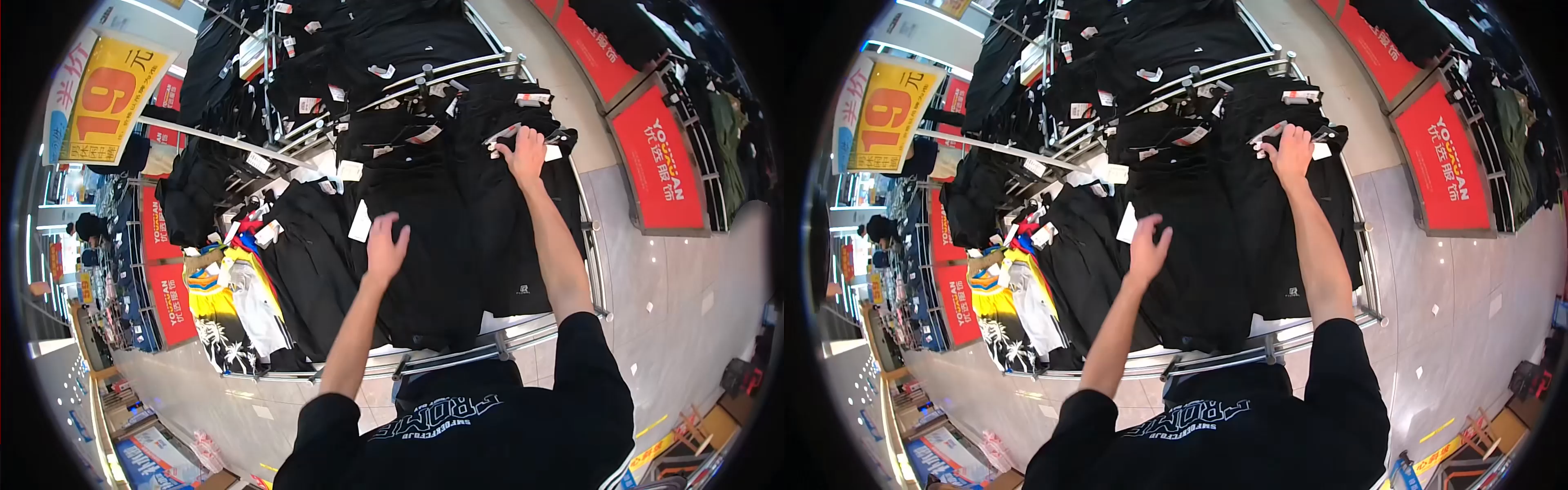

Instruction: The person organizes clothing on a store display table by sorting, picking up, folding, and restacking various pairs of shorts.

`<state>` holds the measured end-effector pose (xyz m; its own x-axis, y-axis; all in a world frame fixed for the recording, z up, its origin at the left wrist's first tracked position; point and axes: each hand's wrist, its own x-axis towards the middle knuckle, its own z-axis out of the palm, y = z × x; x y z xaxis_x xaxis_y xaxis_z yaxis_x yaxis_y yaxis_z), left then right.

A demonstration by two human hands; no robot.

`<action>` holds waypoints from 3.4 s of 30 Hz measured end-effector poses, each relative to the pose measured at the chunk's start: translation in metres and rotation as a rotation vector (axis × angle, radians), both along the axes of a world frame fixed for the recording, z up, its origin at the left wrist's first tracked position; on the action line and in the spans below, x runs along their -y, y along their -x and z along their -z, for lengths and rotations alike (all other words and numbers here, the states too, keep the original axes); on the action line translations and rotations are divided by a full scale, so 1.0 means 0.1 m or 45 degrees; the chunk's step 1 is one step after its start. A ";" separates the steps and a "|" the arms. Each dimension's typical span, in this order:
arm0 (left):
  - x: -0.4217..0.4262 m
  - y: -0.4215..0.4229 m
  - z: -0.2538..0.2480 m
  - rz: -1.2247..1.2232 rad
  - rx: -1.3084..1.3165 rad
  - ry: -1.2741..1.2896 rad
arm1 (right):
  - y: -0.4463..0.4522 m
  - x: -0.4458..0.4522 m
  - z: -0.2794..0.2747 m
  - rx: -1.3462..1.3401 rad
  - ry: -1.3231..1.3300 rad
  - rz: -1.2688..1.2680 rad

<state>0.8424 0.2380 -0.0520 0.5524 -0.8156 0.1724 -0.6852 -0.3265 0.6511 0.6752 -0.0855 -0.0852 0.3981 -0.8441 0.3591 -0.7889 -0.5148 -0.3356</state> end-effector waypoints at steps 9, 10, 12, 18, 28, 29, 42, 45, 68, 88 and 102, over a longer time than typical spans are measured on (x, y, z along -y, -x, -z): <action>1.10 -0.91 0.58 -0.364 0.070 -0.473 | 0.00 0.16 0.08 -0.203 -0.133 0.012; 1.17 -0.94 0.59 -0.365 0.085 -0.479 | -0.01 0.19 0.12 -0.223 -0.091 0.016; 1.29 -1.01 0.57 -0.368 0.086 -0.521 | -0.06 0.23 0.15 -0.282 -0.059 0.017; 1.34 -1.06 0.63 -0.342 0.123 -0.506 | -0.14 0.28 0.10 -0.391 -0.201 0.080; -0.36 0.18 0.45 -0.522 0.149 0.201 | 0.14 -0.89 -0.34 -0.025 0.088 -0.135; -0.67 0.38 0.56 -0.656 0.105 0.239 | 0.18 -1.26 -0.42 0.100 0.235 -0.193; -1.57 0.77 0.72 -0.918 -0.302 -0.507 | 0.76 -4.20 0.15 0.010 -0.925 -0.881; -1.69 0.95 0.85 -1.106 -0.445 -0.582 | 0.67 -4.22 0.27 -0.058 -0.938 -0.888; -1.76 1.00 1.27 -1.398 -2.100 0.275 | 0.37 -3.68 -0.41 0.293 -1.075 -0.225; -2.35 0.99 1.08 -1.183 -1.234 -0.077 | 0.27 -4.34 -0.28 -0.525 -0.922 -1.117; -4.32 -0.17 0.16 -1.131 -1.025 0.277 | -2.21 -4.90 -0.19 0.232 -0.596 -1.106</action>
